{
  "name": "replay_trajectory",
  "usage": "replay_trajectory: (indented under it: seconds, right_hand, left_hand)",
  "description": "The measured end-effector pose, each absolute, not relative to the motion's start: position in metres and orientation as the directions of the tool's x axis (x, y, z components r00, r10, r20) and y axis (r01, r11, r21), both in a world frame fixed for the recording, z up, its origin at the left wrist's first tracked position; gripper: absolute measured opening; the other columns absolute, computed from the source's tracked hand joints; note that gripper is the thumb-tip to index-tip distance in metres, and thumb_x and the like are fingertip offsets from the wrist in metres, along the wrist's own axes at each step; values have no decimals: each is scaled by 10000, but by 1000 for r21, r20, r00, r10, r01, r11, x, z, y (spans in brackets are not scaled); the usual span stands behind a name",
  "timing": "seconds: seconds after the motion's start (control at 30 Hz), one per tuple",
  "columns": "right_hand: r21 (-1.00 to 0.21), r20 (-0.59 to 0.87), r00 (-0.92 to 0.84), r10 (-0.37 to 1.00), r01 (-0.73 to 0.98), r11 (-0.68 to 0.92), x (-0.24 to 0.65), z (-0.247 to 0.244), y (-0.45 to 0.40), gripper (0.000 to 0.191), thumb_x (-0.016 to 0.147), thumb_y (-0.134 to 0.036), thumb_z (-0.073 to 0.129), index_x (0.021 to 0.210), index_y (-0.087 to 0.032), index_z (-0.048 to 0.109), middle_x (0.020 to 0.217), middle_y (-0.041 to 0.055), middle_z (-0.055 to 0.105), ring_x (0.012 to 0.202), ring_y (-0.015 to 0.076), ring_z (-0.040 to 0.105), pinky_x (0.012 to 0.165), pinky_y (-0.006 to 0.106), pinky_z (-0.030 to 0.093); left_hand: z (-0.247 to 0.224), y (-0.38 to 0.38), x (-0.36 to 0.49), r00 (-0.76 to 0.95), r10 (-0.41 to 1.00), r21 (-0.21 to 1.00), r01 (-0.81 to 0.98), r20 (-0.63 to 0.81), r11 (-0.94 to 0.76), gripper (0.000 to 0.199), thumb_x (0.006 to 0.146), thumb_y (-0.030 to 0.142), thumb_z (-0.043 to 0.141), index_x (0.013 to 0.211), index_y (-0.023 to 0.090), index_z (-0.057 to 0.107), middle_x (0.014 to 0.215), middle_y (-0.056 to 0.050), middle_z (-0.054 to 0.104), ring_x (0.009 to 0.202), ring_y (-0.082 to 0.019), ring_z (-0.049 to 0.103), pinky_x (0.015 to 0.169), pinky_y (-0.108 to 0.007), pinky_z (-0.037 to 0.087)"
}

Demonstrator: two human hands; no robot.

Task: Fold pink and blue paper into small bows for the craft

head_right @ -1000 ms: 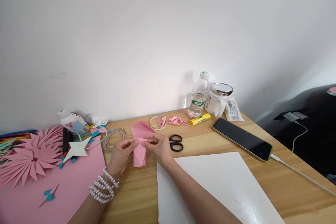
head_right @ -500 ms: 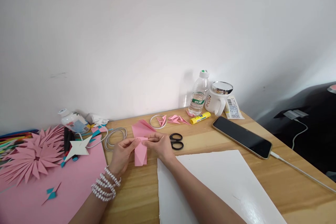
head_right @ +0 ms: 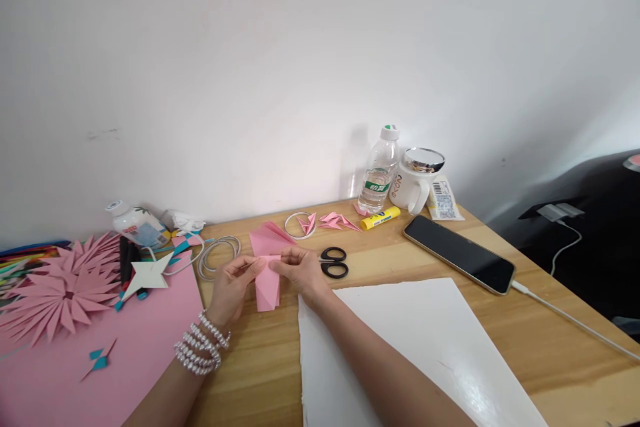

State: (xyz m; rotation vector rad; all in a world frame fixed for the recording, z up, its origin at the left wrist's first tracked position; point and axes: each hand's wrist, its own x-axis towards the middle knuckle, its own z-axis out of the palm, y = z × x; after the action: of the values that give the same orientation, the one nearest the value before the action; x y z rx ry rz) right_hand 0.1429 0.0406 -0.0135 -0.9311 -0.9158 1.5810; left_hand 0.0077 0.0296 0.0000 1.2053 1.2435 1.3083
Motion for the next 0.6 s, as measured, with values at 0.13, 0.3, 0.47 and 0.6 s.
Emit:
replay_trajectory:
  seconds: [0.13, 0.3, 0.47, 0.6]
  right_hand:
    - [-937, -66, -152, 986, -331, -113, 144, -14, 41, 287, 503, -356, 744, 603, -131, 598, 554, -17, 569, 499, 86, 501, 504, 214, 399]
    - [-949, -67, -169, 983, -292, -115, 145, -17, 42, 334, 514, -355, 740, 730, -129, 622, 610, 18, 610, 550, 129, 558, 542, 251, 443]
    - [-966, -18, -267, 963, -246, -86, 145, -17, 40, 355, 594, -326, 698, 882, -147, 592, 681, 11, 625, 610, 122, 575, 581, 243, 448]
    - [-971, -24, -422, 906, -206, -122, 145, -12, 38, 333, 583, -305, 704, 859, -153, 595, 773, 27, 637, 702, 145, 584, 626, 249, 453]
  left_hand:
    - [1, 30, 8, -65, 998, 1000, 0, 1, -1, 155, 600, 259, 688, 693, 135, 674, 691, -30, 669, 653, -137, 567, 621, -234, 451]
    - [0, 31, 5, -30, 1000, 999, 50, -3, 4, 160, 636, 275, 659, 713, 137, 679, 734, -44, 673, 685, -147, 571, 629, -239, 450]
    - [-2, 30, 7, -120, 989, 995, 60, 82, -75, 153, 616, 272, 665, 569, 127, 647, 583, -5, 605, 574, -115, 511, 557, -220, 416]
    - [-1, 32, 8, -249, 966, 994, -62, 70, -88, 158, 603, 277, 668, 589, 123, 633, 587, -3, 594, 573, -109, 501, 556, -216, 409]
